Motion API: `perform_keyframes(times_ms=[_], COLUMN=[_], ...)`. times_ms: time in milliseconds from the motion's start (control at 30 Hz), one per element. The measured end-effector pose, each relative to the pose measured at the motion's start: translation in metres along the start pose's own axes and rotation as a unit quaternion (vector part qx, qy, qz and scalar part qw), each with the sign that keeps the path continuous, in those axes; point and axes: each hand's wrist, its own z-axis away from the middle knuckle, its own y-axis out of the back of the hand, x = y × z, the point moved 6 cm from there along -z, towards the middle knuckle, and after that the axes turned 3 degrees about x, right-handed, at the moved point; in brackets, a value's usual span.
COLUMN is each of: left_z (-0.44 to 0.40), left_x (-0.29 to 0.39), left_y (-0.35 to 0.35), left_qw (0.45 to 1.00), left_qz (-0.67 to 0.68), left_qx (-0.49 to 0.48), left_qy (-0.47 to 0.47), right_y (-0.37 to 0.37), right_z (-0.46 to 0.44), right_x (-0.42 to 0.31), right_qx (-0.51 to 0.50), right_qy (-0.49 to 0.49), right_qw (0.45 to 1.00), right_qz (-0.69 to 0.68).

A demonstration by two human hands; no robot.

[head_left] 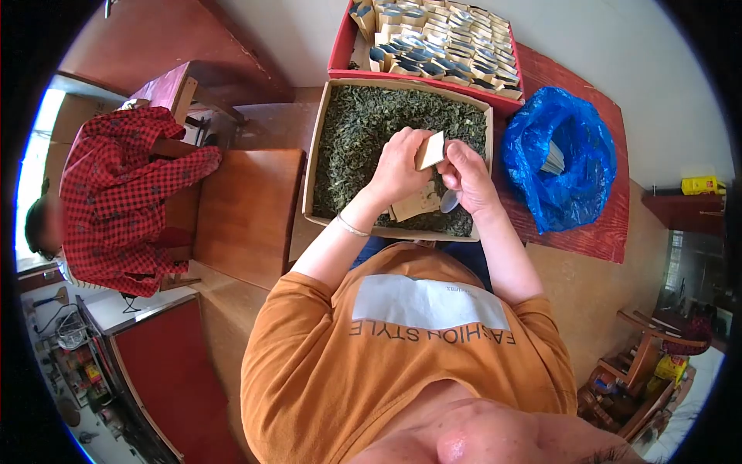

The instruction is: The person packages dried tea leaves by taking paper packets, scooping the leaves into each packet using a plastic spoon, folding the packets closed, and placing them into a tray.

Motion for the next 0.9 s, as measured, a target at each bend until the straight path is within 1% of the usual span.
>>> perform_keyframes(times_ms=[133, 167, 233, 267, 333, 667, 733, 900], left_z=[-0.001, -0.001, 0.0, 0.0, 0.001, -0.001, -0.001, -0.001], left_x=[0.003, 0.003, 0.002, 0.002, 0.002, 0.008, 0.008, 0.008], left_y=[-0.004, -0.004, -0.003, -0.003, -0.002, 0.002, 0.003, 0.004], left_qw=[0.997, 0.997, 0.992, 0.992, 0.988, 0.986, 0.985, 0.987], left_qz=[0.054, 0.054, 0.11, 0.11, 0.136, 0.154, 0.164, 0.156], left_qx=[-0.044, -0.045, -0.045, -0.046, -0.052, -0.044, -0.028, -0.024], left_qy=[0.017, 0.016, 0.043, 0.043, 0.059, 0.036, 0.04, 0.038], right_y=[0.004, 0.005, 0.004, 0.004, 0.002, 0.0, -0.002, -0.004], right_z=[-0.002, -0.002, -0.001, -0.001, -0.001, 0.001, 0.002, 0.004], right_x=[0.007, 0.007, 0.009, 0.008, 0.008, 0.007, 0.004, 0.002], right_qx=[-0.016, -0.016, -0.035, -0.035, -0.066, -0.067, -0.081, -0.07], right_qy=[-0.028, -0.027, -0.038, -0.038, -0.048, -0.057, -0.049, -0.041], right_qw=[0.999, 0.999, 0.997, 0.997, 0.993, 0.992, 0.992, 0.995], right_qz=[-0.019, -0.02, -0.051, -0.052, -0.086, -0.093, -0.08, -0.064])
